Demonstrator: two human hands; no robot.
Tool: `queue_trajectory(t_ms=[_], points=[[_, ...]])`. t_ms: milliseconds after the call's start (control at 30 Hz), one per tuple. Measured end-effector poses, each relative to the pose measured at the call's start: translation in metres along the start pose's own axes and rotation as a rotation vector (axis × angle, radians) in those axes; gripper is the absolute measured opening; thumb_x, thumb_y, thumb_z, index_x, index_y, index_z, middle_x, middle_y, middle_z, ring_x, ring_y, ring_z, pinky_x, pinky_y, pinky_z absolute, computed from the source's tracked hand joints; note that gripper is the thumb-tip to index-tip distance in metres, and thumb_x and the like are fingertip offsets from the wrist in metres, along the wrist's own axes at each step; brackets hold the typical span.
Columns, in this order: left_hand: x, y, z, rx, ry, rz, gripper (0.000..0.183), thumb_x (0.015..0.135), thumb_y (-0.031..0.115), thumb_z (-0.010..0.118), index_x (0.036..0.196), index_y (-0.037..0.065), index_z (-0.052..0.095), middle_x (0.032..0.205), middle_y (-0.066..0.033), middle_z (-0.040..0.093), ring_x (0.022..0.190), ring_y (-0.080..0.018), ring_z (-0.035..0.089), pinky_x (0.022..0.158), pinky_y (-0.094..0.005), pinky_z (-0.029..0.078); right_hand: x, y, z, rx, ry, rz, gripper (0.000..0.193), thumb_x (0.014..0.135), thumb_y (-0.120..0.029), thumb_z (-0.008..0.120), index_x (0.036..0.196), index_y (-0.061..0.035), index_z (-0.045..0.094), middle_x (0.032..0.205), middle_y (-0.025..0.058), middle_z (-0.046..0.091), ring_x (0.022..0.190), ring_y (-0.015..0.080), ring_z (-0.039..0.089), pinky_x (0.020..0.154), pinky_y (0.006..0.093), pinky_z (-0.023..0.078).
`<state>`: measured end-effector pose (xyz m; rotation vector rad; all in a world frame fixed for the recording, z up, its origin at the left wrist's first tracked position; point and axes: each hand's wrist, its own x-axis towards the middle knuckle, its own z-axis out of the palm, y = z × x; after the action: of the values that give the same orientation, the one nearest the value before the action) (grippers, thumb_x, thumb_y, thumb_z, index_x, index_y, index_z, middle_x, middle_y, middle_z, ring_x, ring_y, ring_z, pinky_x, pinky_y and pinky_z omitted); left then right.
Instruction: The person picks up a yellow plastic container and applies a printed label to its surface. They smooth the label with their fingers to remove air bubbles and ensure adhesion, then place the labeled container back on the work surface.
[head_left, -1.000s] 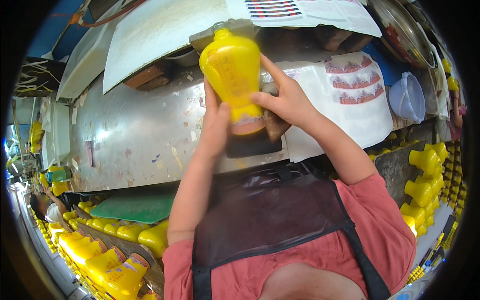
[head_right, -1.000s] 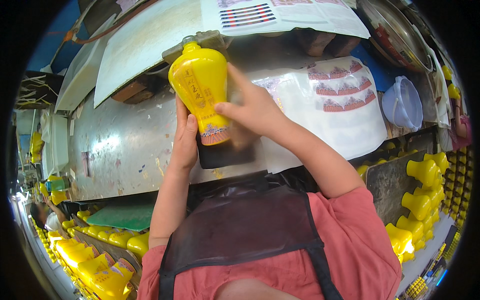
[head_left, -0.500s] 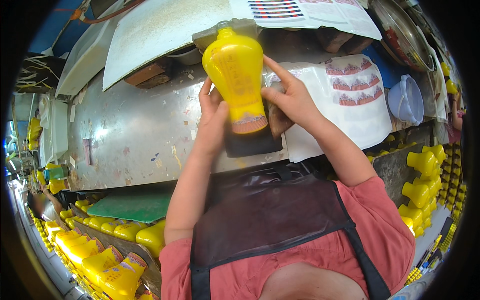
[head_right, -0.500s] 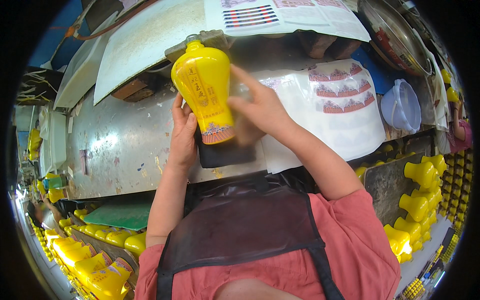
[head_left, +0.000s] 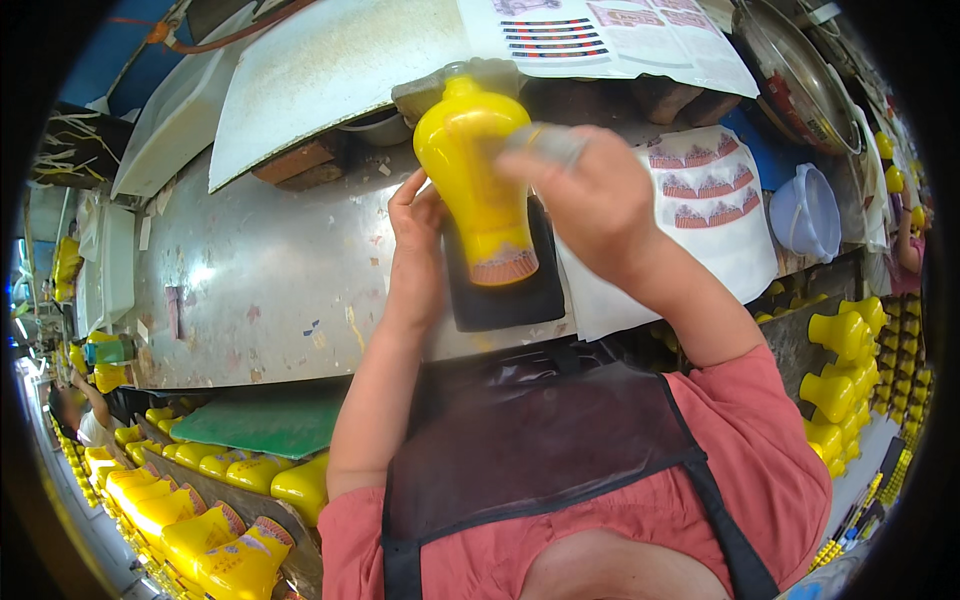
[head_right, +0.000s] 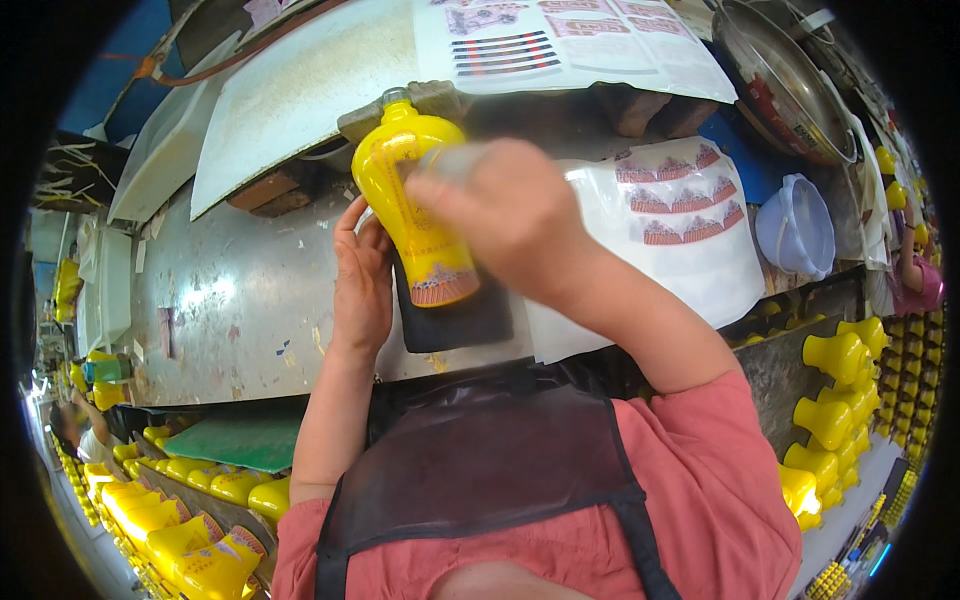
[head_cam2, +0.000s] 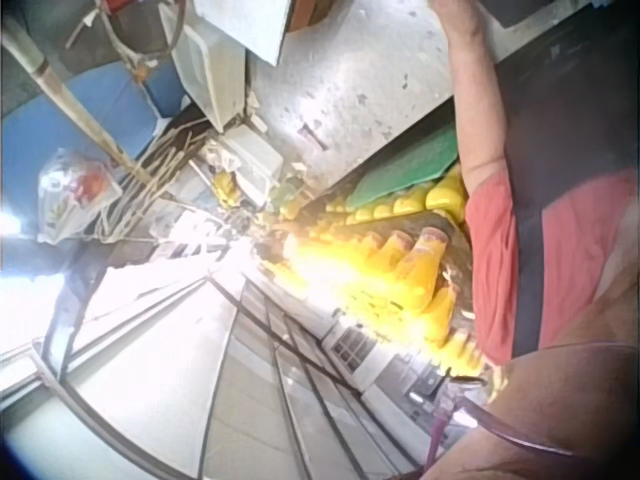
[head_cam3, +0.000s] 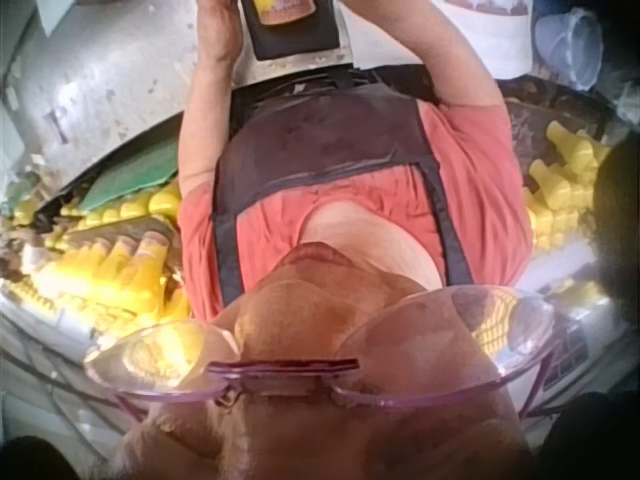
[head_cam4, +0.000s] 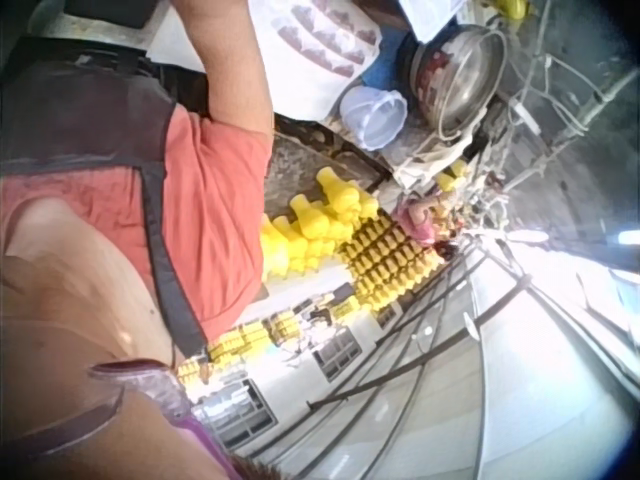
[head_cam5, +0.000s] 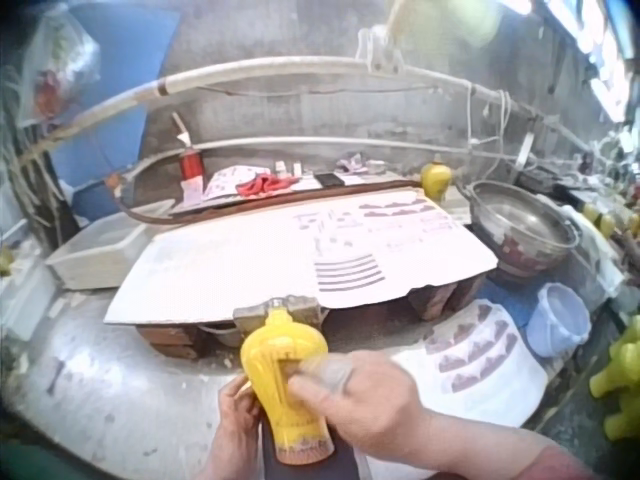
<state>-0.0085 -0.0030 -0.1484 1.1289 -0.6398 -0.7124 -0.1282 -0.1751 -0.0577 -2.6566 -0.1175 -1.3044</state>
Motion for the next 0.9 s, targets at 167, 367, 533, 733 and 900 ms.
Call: queue_trajectory(t_ms=[167, 367, 533, 733, 900], points=[[0.003, 0.0, -0.001, -0.051, 0.025, -0.026, 0.075, 0.106, 0.066, 0.029, 0.155, 0.01, 0.028, 0.148, -0.0148, 0.05, 0.138, -0.0264, 0.047, 0.117, -0.042, 0.033, -0.01, -0.026, 0.006, 0.057, -0.118, -0.224, 0.013, 0.075, -0.013, 0.071, 0.087, -0.0095, 0.072, 0.077, 0.0038, 0.057, 0.086, 0.0257, 0.068, 0.073, 0.0373, 0.054], [0.009, 0.005, 0.001, -0.039, 0.058, -0.018, 0.071, 0.106, 0.063, 0.032, 0.153, 0.009, 0.03, 0.145, -0.0147, 0.05, 0.136, -0.0269, 0.047, 0.118, -0.0414, 0.034, 0.003, -0.037, 0.002, 0.072, -0.356, -0.276, 0.037, 0.075, -0.013, 0.068, 0.111, -0.0073, 0.072, 0.075, 0.0039, 0.05, 0.071, 0.0235, 0.06, 0.065, 0.0351, 0.051], [0.023, 0.019, 0.013, 0.22, 0.174, 0.113, 0.073, 0.096, 0.032, 0.069, 0.149, 0.005, 0.028, 0.142, -0.0129, 0.044, 0.137, -0.0258, 0.042, 0.118, -0.0457, 0.034, 0.035, -0.006, -0.001, 0.011, -0.189, 0.017, 0.03, 0.082, -0.011, 0.069, 0.111, -0.0058, 0.064, 0.079, 0.0096, 0.062, 0.072, 0.0287, 0.067, 0.064, 0.0393, 0.055], [0.068, 0.036, 0.035, 0.536, 0.281, 0.182, 0.057, 0.091, 0.022, 0.072, 0.138, 0.002, 0.047, 0.132, -0.0133, 0.053, 0.119, -0.0229, 0.054, 0.105, -0.0362, 0.043, 0.053, 0.043, 0.015, 0.097, -0.173, 0.136, 0.023, 0.092, -0.007, 0.067, 0.114, -0.0042, 0.061, 0.099, 0.0155, 0.07, 0.087, 0.0352, 0.071, 0.074, 0.0393, 0.057], [0.086, 0.035, 0.038, 0.379, 0.341, 0.108, 0.032, 0.093, 0.023, 0.065, 0.116, 0.001, 0.065, 0.117, -0.0129, 0.06, 0.111, -0.0243, 0.058, 0.101, -0.0364, 0.045, 0.071, 0.056, 0.02, 0.198, -0.296, 0.328, 0.025, 0.091, -0.012, 0.068, 0.114, -0.0028, 0.062, 0.097, 0.0176, 0.073, 0.089, 0.0363, 0.072, 0.078, 0.0388, 0.057]])
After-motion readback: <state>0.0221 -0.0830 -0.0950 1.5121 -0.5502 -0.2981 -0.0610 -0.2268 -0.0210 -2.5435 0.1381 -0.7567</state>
